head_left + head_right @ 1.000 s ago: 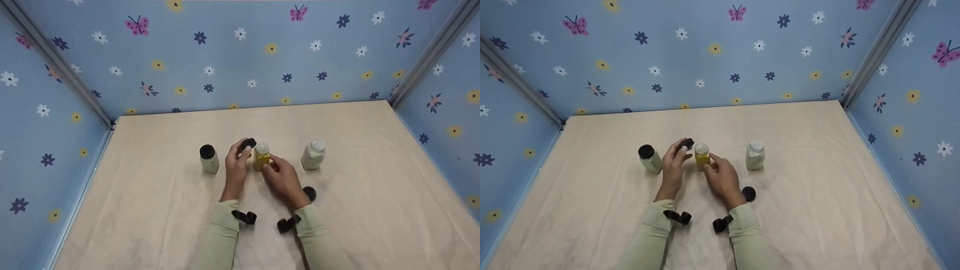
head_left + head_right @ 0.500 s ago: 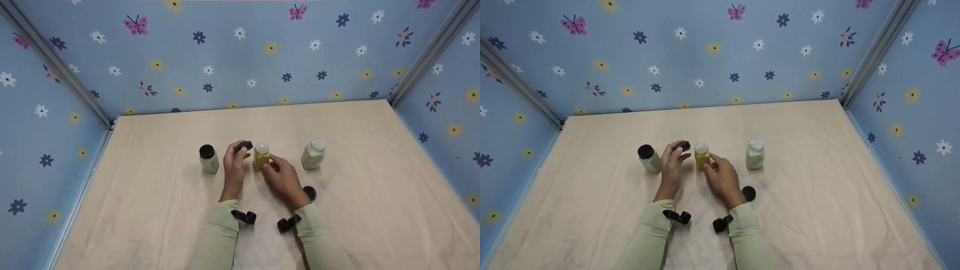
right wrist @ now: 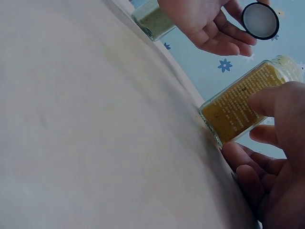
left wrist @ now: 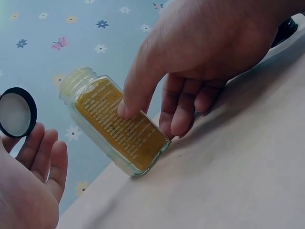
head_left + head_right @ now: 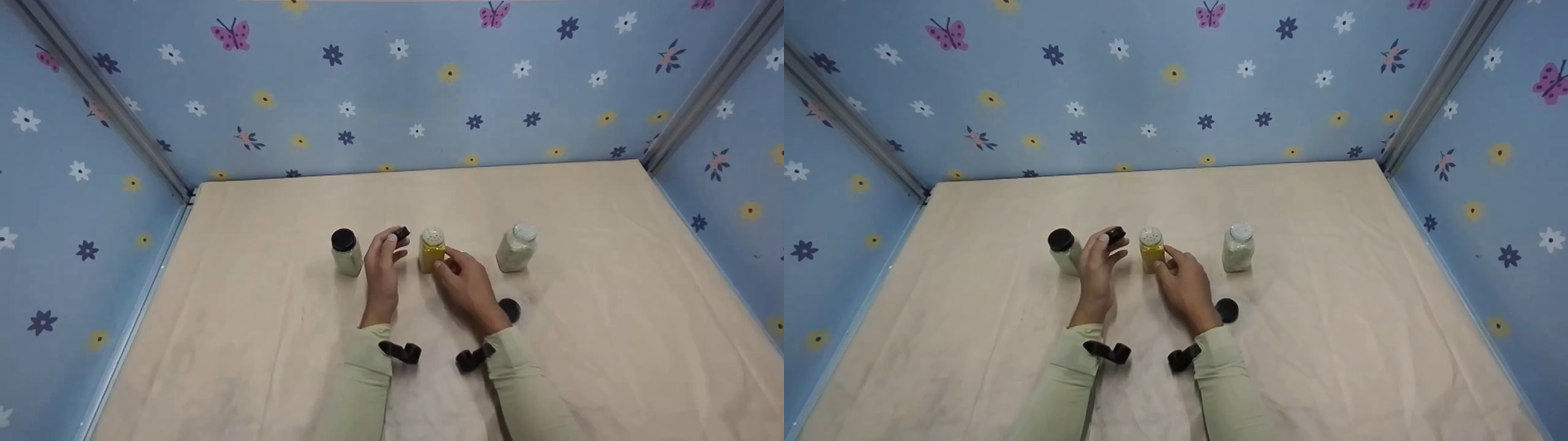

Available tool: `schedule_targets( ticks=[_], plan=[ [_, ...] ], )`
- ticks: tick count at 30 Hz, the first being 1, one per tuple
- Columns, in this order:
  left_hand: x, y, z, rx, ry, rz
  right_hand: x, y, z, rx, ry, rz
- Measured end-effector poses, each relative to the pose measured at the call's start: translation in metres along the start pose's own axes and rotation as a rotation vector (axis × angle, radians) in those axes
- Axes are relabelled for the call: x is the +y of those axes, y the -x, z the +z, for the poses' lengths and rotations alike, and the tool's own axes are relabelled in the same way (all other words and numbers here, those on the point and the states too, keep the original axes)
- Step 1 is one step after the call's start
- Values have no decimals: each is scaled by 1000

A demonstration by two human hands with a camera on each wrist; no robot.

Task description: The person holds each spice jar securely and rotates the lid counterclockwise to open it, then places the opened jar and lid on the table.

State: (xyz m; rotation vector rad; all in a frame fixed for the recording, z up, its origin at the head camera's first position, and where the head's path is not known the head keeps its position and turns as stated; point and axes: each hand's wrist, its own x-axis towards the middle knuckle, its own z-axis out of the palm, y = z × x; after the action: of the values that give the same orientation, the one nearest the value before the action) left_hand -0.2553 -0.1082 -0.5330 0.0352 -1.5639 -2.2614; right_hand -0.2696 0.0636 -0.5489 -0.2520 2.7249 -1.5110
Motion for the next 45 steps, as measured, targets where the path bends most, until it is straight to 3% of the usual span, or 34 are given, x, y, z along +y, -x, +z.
schedule_targets(
  ticks=[10,17,22,30,38,45],
  plan=[
    [5,18,-7,21,19,-46,-1,2,2,-25,1,37],
    [8,23,-9,35,24,-68,-5,0,0,-31,31,83],
    [10,26,-15,45,7,-76,-9,-1,2,-19,38,50],
    [14,34,-22,9,-14,-23,-11,3,6,28,51,-4],
    [12,41,-25,5,32,-24,-8,11,7,49,28,-24],
    [12,49,-24,9,-33,-47,-5,19,6,44,-10,0]
  ],
)
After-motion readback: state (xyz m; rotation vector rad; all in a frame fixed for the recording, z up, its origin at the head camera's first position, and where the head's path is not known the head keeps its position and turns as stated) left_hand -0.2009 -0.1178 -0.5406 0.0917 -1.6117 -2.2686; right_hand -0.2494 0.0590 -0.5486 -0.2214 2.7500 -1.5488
